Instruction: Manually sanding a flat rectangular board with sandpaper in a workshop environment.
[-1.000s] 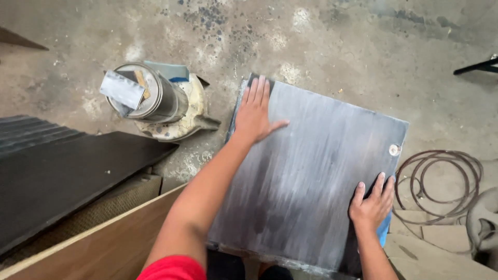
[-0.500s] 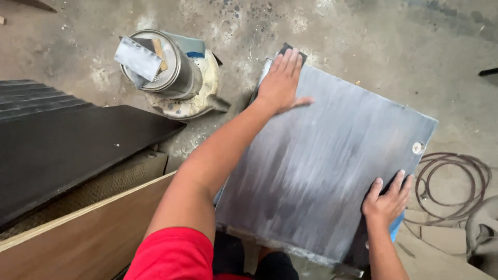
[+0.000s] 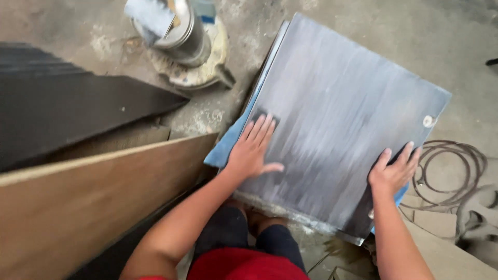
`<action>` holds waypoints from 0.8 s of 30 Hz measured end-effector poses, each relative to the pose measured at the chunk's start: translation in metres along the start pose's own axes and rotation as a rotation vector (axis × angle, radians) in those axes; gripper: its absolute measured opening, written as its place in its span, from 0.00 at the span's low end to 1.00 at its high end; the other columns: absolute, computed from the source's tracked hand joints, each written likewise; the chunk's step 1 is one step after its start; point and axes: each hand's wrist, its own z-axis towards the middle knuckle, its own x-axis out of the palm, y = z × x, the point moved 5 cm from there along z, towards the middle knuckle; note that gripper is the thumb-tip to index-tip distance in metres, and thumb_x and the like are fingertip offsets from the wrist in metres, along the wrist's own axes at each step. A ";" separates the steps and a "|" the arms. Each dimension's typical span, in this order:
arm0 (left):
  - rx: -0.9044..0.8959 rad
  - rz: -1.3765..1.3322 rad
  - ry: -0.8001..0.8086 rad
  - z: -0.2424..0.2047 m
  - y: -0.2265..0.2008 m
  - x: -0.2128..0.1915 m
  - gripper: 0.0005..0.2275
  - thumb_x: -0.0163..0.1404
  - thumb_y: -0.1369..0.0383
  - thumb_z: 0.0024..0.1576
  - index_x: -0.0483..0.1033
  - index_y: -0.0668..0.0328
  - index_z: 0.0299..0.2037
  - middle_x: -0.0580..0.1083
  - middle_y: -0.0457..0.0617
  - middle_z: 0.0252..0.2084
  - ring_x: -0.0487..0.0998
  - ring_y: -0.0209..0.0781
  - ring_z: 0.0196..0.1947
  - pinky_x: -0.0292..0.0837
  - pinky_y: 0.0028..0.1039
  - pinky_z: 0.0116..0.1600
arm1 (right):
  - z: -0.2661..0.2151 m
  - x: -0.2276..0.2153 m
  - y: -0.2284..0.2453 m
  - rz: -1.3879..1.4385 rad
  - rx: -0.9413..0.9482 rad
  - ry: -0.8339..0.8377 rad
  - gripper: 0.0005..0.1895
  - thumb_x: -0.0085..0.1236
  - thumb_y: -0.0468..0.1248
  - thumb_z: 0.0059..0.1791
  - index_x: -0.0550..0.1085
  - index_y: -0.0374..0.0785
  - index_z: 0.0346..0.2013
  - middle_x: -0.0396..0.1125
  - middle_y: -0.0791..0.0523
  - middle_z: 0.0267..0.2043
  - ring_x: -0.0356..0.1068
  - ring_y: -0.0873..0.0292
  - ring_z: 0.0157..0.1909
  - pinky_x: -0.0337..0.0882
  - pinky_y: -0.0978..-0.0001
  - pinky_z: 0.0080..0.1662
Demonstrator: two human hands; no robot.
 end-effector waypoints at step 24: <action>-0.048 0.048 0.140 -0.157 -0.036 0.010 0.57 0.36 0.23 0.50 0.40 0.65 0.78 0.43 0.55 0.81 0.40 0.51 0.81 0.33 0.46 0.80 | -0.002 0.002 -0.006 -0.013 0.140 0.120 0.30 0.43 0.49 0.66 0.52 0.39 0.79 0.38 0.48 0.78 0.47 0.32 0.76 0.47 0.35 0.69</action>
